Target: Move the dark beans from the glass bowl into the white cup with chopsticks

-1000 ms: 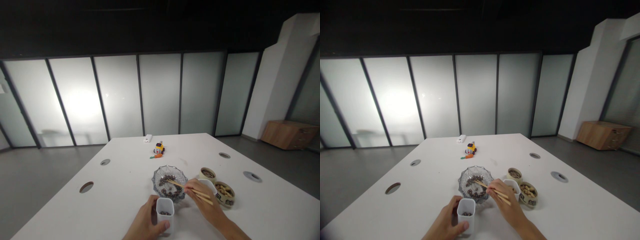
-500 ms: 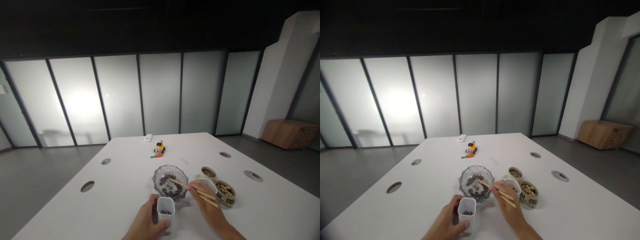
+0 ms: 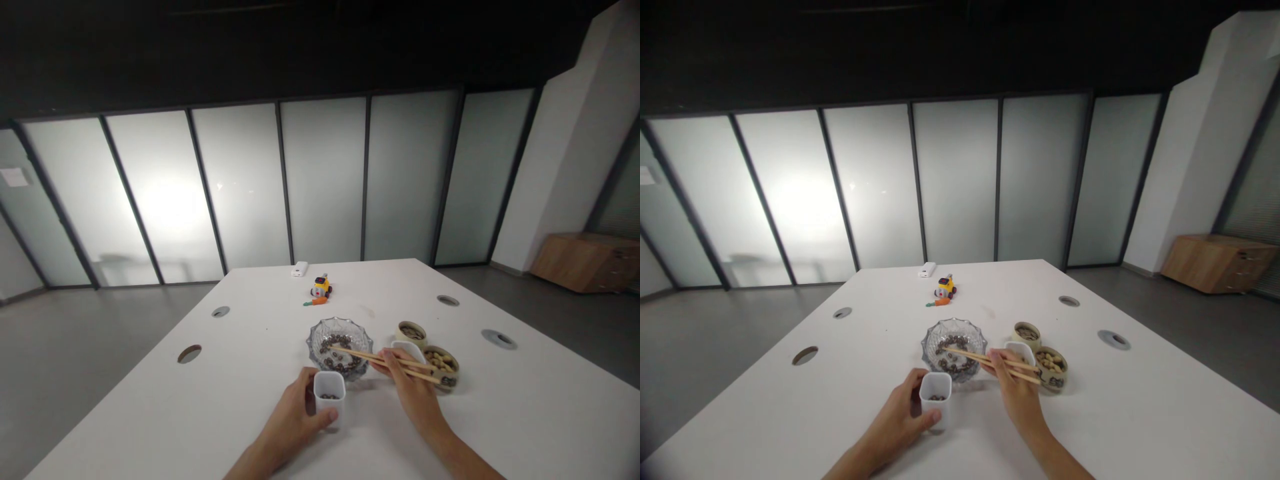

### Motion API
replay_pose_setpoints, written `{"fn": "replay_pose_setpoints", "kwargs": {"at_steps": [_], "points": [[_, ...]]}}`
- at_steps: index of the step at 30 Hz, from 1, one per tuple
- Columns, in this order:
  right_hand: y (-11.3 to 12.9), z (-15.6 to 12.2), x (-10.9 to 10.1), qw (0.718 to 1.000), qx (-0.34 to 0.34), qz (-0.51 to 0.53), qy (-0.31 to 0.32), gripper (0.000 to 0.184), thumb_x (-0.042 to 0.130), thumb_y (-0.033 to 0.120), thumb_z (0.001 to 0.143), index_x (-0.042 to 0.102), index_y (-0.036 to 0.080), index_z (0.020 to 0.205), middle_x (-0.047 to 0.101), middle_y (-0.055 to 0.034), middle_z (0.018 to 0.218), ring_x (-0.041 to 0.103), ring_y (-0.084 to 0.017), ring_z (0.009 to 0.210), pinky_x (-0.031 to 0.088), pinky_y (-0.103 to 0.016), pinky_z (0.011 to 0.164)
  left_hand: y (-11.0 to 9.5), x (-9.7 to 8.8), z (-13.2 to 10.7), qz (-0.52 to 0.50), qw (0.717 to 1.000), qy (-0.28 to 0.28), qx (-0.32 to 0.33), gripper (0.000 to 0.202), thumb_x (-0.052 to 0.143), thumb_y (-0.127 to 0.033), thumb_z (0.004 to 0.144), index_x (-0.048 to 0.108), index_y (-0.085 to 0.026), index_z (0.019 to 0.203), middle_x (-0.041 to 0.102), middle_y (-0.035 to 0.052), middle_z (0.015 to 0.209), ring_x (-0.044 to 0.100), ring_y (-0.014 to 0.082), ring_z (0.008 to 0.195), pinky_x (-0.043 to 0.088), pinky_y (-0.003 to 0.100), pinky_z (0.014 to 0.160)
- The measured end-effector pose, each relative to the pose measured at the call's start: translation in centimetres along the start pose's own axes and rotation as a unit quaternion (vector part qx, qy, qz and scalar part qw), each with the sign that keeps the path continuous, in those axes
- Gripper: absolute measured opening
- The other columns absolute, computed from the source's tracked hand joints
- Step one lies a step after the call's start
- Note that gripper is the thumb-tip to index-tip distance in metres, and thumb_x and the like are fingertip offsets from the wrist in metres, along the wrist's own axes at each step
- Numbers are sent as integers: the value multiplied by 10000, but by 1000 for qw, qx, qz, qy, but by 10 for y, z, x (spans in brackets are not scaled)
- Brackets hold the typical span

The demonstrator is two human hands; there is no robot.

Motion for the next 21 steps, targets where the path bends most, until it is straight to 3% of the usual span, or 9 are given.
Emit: {"fn": "replay_pose_setpoints", "kwargs": {"at_steps": [3, 6, 8, 13, 17, 21], "points": [[7, -2, -3, 985, 109, 134, -16, 425, 536, 627, 1044, 731, 252, 998, 796, -97, 1006, 836, -298, 858, 742, -433, 749, -3, -1, -1, 5, 1000, -5, -2, 464, 793, -402, 823, 599, -189, 1186, 746, 69, 1062, 653, 259, 954, 466, 311, 829], [16, -1, -10, 935, 231, 269, -28, 464, 712, 699, 910, 736, 237, 931, 808, -86, 978, 840, -331, 869, 740, -467, 811, -6, -1, -2, -6, 1000, -2, 4, 461, 792, -402, 831, 593, -190, 1188, 754, 74, 1076, 664, 263, 968, 473, 313, 837], [24, -1, -14, 914, 264, 307, -25, 474, 757, 699, 874, 745, 227, 909, 810, -78, 950, 836, -337, 907, 727, -492, 867, -8, -1, -3, -15, 1000, -2, 6, 450, 787, -386, 831, 589, -195, 1187, 759, 74, 1084, 672, 265, 980, 476, 311, 842], [37, -12, -18, 907, 284, 312, -22, 461, 820, 659, 833, 778, 204, 897, 800, -88, 966, 828, -327, 878, 733, -490, 831, -9, 0, -4, 15, 1000, -13, -3, 458, 769, -363, 823, 591, -202, 1213, 764, 51, 1049, 664, 249, 925, 466, 300, 800], [45, -15, -25, 932, 253, 260, 11, 468, 750, 688, 882, 775, 222, 863, 793, -94, 918, 807, -294, 721, 737, -468, 739, -12, -1, -6, 13, 1000, -9, 0, 447, 756, -347, 825, 588, -199, 1213, 772, 55, 1073, 672, 248, 947, 470, 300, 811], [66, -7, -35, 959, 195, 194, 65, 466, 645, 697, 952, 747, 261, 820, 785, -73, 794, 800, -299, 705, 714, -439, 721, -16, -2, -6, 7, 1000, -5, 0, 455, 764, -341, 813, 581, -203, 1206, 778, 63, 1123, 686, 266, 1016, 486, 311, 858]]}}
Point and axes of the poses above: each hand's wrist, its own z-axis towards the middle knuckle, its own x-axis out of the palm, y = z × x, the point moved 4 cm from there along z, towards the middle knuckle
